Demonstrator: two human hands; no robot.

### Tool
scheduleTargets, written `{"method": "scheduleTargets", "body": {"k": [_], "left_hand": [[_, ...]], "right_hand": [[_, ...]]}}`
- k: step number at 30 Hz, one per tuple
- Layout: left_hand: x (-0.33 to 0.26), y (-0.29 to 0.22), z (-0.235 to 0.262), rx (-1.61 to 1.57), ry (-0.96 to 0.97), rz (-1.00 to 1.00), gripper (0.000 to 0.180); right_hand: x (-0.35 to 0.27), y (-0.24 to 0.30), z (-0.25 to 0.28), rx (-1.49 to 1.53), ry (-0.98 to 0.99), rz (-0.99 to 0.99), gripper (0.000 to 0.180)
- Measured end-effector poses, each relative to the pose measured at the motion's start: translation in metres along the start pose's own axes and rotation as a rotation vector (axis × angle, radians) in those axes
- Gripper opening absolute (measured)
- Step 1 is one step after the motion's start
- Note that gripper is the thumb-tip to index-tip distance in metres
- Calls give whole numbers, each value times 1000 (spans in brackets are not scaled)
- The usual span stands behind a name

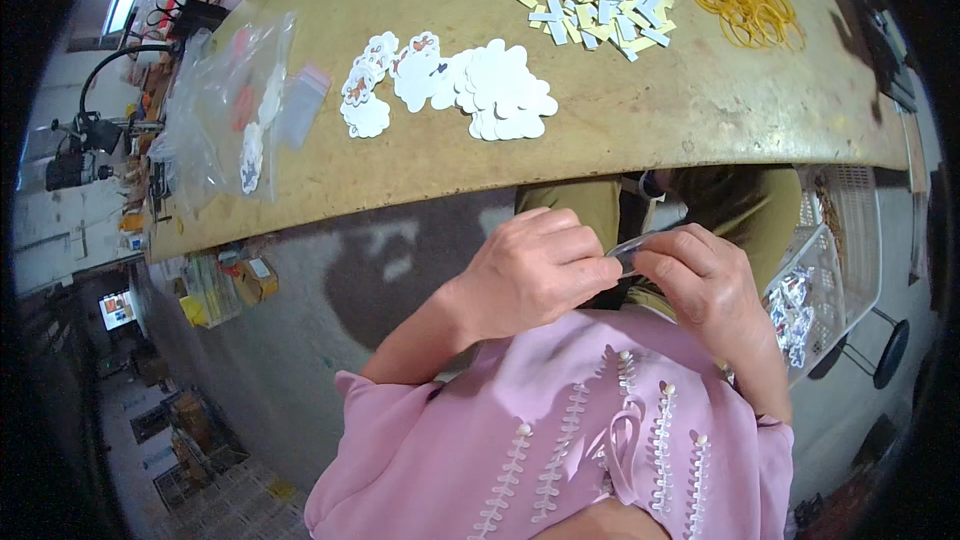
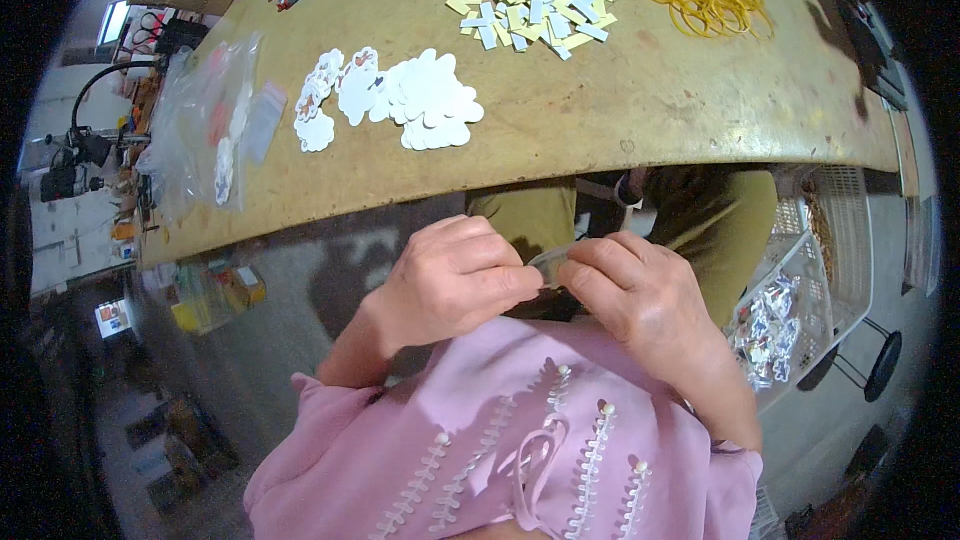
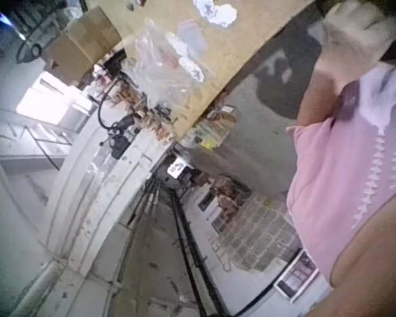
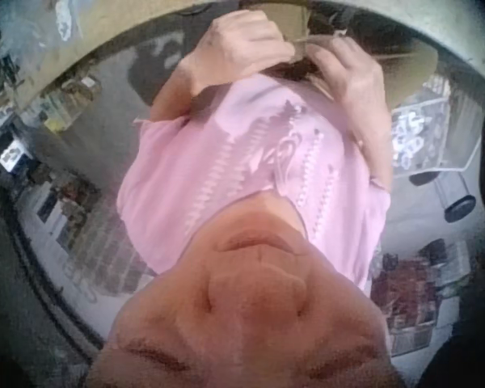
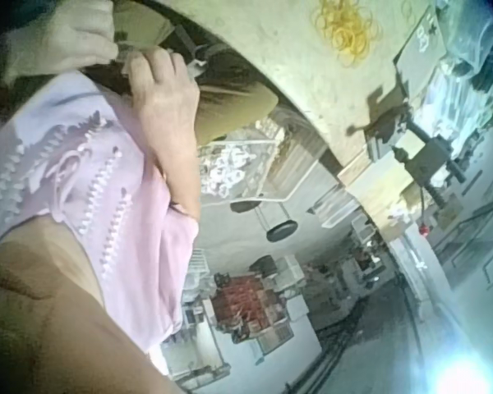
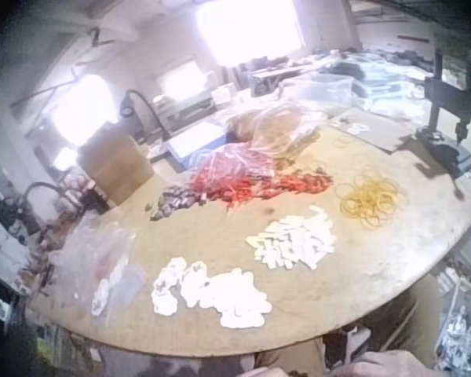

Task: The person assembles small craft kits by placing white die-cut pieces, small rectangular paper pieces, and red plastic components into clear plastic bags. The person handles each item one at a time and seals the bags on a workbench.

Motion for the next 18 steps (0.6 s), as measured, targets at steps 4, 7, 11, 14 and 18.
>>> {"method": "scheduleTargets", "body": {"k": [4,7,11,14,18], "left_hand": [[-1,42,36,1,-65,189,24],[14,79,77,168,-288,464,26],[22,106,92,118,-131,475,28],[21,113,96,61,-81,466,20],[20,108,100,247,-109,479,11]], "right_hand": [[5,0,-2,23,-12,62,27],[-2,-6,-10,91,17,-12,28],[-5,-10,-15,90,-31,-13,30],[-6,-15,-18,105,-48,-15,30],[-4,-19,-22,126,-89,-41,26]]}}
Point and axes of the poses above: each hand's wrist, its own x-axis towards the middle knuckle, its own z-axis out of the back of the hand, y = z × x, the point moved 5 cm from there along x, towards the middle knuckle, and after that the axes turned 8 degrees about y, right-handed, at the moved point
